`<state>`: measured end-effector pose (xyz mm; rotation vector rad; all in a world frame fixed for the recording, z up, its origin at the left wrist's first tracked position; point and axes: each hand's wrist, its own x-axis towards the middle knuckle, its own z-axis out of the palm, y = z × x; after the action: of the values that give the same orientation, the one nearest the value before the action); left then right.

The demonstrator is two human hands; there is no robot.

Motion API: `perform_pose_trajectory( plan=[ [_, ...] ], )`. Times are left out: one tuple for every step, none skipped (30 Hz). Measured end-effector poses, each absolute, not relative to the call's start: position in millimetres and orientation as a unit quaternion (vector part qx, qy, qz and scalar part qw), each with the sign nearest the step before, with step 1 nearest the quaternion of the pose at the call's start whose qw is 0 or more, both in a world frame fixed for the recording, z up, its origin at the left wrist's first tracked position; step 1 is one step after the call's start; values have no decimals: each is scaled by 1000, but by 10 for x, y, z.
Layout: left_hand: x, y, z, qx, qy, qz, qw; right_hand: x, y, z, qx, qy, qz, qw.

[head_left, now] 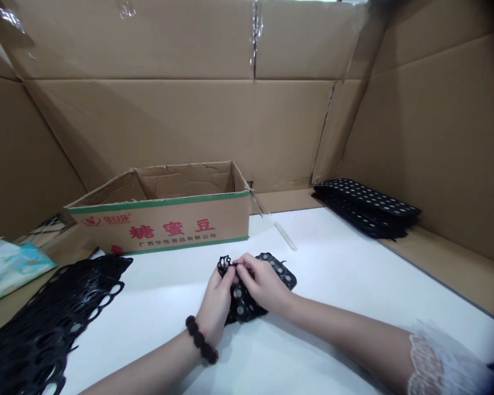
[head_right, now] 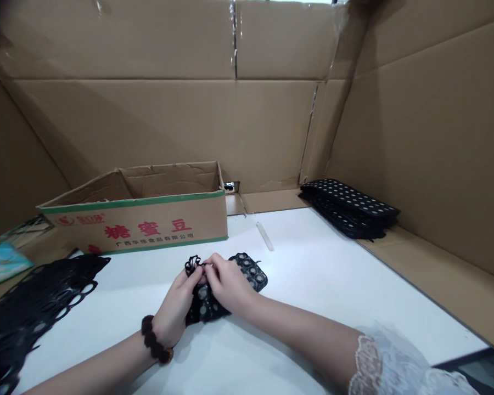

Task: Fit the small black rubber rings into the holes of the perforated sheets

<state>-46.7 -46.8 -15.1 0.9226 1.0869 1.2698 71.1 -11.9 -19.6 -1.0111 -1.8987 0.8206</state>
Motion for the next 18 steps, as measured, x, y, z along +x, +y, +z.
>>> perform_pose_trajectory(
  plan=[
    [-469, -467, -169, 393, 478, 544, 567, 729, -70, -221, -423, -729, 332, 424],
    [-473, -465, -185, 390, 492, 542, 558, 756, -14, -246, -451, -697, 343, 439],
    [-479, -464, -197, 385, 508, 540, 550, 790, 43, -268, -481, -664, 347, 456],
    [-487, -462, -206, 381, 522, 536, 542, 826, 88, -281, -503, -640, 349, 464],
    [-495, -460, -212, 379, 533, 533, 537, 860, 115, -282, -516, -631, 350, 462],
    [-502, -457, -214, 379, 540, 531, 532, 884, 117, -272, -521, -635, 343, 456],
    [-508, -455, -212, 383, 542, 529, 529, 895, 92, -251, -517, -651, 333, 446],
    [-512, -453, -207, 391, 537, 529, 528, 891, 45, -224, -506, -673, 319, 435],
    [-513, -453, -201, 400, 526, 532, 530, 871, -19, -195, -488, -699, 305, 425],
    [-512, -453, -193, 409, 512, 535, 533, 840, -90, -169, -468, -723, 298, 412],
    [-509, -454, -184, 416, 500, 539, 535, 804, -159, -150, -448, -743, 299, 397],
    [-505, -457, -177, 421, 490, 543, 537, 766, -218, -141, -431, -759, 306, 382],
    [-499, -460, -171, 425, 483, 544, 538, 733, -260, -143, -419, -767, 315, 370],
    [-494, -463, -167, 428, 480, 544, 538, 707, -284, -156, -413, -769, 326, 363],
    [-488, -466, -165, 429, 482, 543, 537, 689, -289, -178, -413, -765, 341, 357],
    [-483, -470, -166, 430, 484, 540, 538, 680, -276, -206, -415, -758, 358, 354],
    [-479, -473, -168, 431, 485, 536, 540, 680, -250, -235, -418, -747, 376, 355],
    [-477, -475, -172, 432, 485, 532, 544, 687, -212, -260, -421, -733, 398, 357]
  ],
)
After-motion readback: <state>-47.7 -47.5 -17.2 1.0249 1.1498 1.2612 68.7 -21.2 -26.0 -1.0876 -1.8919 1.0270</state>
